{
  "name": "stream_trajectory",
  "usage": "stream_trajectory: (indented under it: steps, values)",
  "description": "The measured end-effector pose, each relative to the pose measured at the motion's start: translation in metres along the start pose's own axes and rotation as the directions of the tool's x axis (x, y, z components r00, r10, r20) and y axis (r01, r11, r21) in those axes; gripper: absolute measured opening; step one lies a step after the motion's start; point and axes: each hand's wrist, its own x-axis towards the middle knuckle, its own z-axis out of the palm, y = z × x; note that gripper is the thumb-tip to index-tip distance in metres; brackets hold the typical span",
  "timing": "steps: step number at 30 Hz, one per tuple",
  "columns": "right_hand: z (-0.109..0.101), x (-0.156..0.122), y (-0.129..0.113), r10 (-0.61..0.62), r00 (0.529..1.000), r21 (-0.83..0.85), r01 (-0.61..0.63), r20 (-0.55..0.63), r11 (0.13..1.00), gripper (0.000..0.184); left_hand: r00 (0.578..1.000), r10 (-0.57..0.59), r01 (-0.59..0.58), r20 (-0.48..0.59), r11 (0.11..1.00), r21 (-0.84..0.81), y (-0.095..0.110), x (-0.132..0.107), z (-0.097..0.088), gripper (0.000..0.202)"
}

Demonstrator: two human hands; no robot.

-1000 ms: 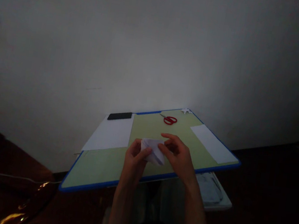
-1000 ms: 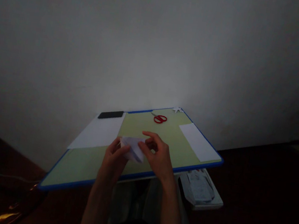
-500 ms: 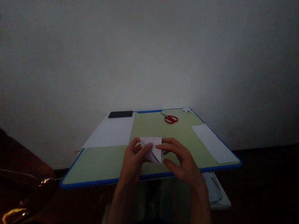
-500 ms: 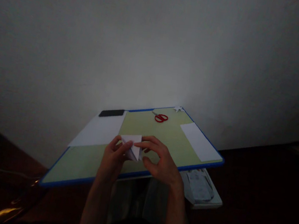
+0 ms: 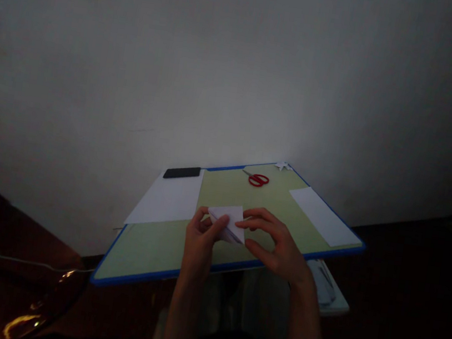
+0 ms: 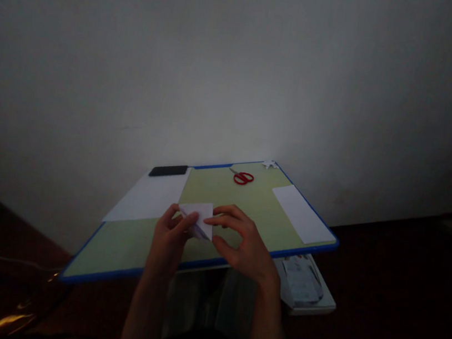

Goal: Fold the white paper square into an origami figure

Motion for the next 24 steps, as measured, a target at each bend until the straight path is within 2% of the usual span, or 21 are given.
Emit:
stream_trajectory:
  steps: [5,10,13,17,21,24]
  values:
    - [0.002,0.001,0.004,-0.028,0.998,-0.019,0.027,-0.050,0.999,0.027,1.000,0.012,-0.012,0.023,1.000,-0.012,-0.001,0.000,-0.001,0.043]
    - [0.012,0.009,0.010,-0.019,0.970,-0.038,0.010,-0.240,0.999,0.004,0.997,0.078,-0.078,-0.006,0.997,-0.025,-0.002,-0.001,0.004,0.051]
    - [0.022,0.014,0.013,0.041,0.944,0.033,-0.032,-0.328,0.999,0.011,0.993,0.119,-0.119,-0.011,0.992,-0.033,-0.004,-0.001,0.008,0.050]
    - [0.031,0.019,0.016,0.159,0.922,0.175,-0.103,-0.353,0.979,0.015,0.986,0.168,-0.168,0.011,0.986,0.018,-0.006,0.000,0.007,0.043]
    - [0.034,0.020,0.016,0.236,0.898,0.232,-0.157,-0.371,0.960,0.017,0.982,0.165,-0.175,0.087,0.978,0.115,-0.006,0.001,0.001,0.034]
    - [0.035,0.020,0.013,0.261,0.872,0.285,-0.148,-0.414,0.947,0.013,0.976,0.168,-0.189,0.141,0.970,0.151,-0.004,0.000,-0.001,0.026]
